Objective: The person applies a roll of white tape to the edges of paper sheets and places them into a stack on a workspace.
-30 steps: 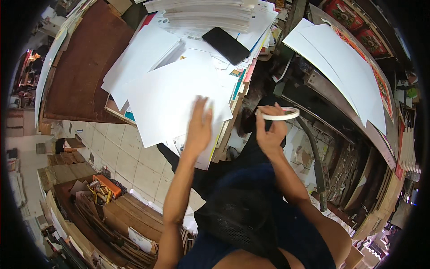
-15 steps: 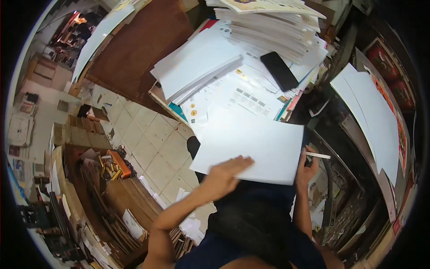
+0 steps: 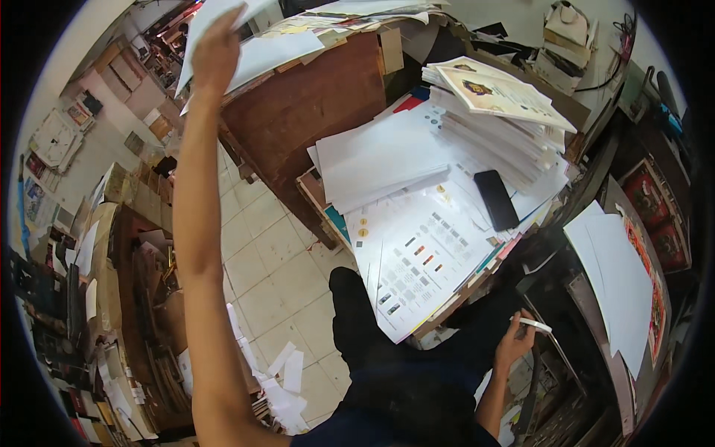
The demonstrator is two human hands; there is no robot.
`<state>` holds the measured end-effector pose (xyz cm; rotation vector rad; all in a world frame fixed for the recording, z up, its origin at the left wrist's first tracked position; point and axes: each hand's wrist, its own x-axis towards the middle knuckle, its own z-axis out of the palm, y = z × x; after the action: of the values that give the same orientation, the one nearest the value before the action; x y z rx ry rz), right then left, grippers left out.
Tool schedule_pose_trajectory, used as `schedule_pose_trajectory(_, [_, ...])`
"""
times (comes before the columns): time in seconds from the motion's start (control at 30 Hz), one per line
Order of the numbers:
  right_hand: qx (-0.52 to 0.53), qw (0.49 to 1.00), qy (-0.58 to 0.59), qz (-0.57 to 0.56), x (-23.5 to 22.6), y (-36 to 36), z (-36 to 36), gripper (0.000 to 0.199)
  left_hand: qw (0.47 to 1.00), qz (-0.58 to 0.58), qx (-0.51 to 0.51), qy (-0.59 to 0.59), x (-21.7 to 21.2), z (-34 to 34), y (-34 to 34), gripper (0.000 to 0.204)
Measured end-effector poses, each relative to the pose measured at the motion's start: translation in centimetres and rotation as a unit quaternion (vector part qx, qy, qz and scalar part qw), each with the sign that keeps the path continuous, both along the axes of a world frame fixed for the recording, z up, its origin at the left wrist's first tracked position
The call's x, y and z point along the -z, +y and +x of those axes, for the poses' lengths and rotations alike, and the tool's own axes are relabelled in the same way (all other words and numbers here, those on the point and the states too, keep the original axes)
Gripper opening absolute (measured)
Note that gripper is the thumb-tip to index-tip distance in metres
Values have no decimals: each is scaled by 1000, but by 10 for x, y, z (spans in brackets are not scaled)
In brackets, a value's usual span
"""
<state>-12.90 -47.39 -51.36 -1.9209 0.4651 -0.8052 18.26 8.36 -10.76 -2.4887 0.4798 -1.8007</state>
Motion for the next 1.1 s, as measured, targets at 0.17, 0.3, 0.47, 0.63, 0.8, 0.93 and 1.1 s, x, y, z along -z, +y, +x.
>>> schedule_pose_trajectory(0.17, [4,1000,-29,2,0,8,-7,17,894,-39,-254,366,87,59,25,58])
schedule_pose_trajectory(0.3, [3,999,-6,43,5,0,-9,17,996,-25,11,80,126,41,-32,58])
schedule_pose_trajectory(0.47, [-30,995,-24,93,5,6,6,18,918,25,19,395,240,20,-126,96])
schedule_pose_trajectory(0.63, [-68,992,-64,82,-18,14,9,16,876,-9,48,480,362,-26,-140,54])
schedule_pose_trajectory(0.8, [-33,993,-33,112,-6,5,-14,17,923,-103,128,348,349,-91,-186,24])
schedule_pose_trajectory(0.93, [-45,984,-38,168,-7,4,-11,20,918,-50,174,352,349,-167,-227,26])
schedule_pose_trajectory(1.1, [-216,858,-118,451,-35,19,13,46,880,-52,200,427,380,-225,-255,24])
